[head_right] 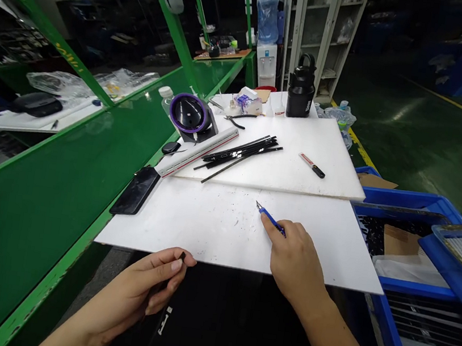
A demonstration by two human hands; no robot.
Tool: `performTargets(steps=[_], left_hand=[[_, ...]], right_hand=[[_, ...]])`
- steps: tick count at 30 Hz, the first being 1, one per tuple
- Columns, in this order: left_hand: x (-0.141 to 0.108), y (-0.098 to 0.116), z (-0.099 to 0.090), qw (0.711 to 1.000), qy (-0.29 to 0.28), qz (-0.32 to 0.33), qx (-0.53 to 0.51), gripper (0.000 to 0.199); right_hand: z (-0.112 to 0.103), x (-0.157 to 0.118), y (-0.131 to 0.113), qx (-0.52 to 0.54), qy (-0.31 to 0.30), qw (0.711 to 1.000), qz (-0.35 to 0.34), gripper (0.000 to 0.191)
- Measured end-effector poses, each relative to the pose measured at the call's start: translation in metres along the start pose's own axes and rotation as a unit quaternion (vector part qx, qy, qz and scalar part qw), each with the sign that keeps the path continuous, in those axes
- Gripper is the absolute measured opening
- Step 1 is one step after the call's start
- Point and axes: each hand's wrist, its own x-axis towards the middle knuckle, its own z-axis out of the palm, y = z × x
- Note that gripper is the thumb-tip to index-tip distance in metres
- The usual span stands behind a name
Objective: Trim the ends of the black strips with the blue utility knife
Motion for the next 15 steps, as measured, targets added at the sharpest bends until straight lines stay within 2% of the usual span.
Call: performTargets(steps=[3,6,8,11,15], left_hand=[[-0.001,0.003,0.006,0.999,0.019,0.005,0.030,0.026],[-0.002,0.003,0.012,0.999,0.030,0.009,0.037,0.033],[-0.002,0.003,0.016,1.000,0.020,0.006,0.015,0.035],[-0.004,0.004,0.021,0.998,-0.025,-0.023,-0.053,0.038],[-0.009,0.009,0.029,0.988,-0.087,-0.051,-0.113,0.041]], right_hand=[[0.005,0.005,0.002,-0.002,0.004,1.000,-0.018,0.050],[0.001,0.005,-0.004,0.008,0.051,0.998,-0.025,0.046],[-0.006,0.002,-0.013,0.033,0.107,0.993,-0.022,0.040],[-0.022,-0.004,-0.034,0.148,0.165,0.975,-0.001,0.029],[-0.043,-0.011,-0.063,0.296,0.110,0.949,0.002,0.028]])
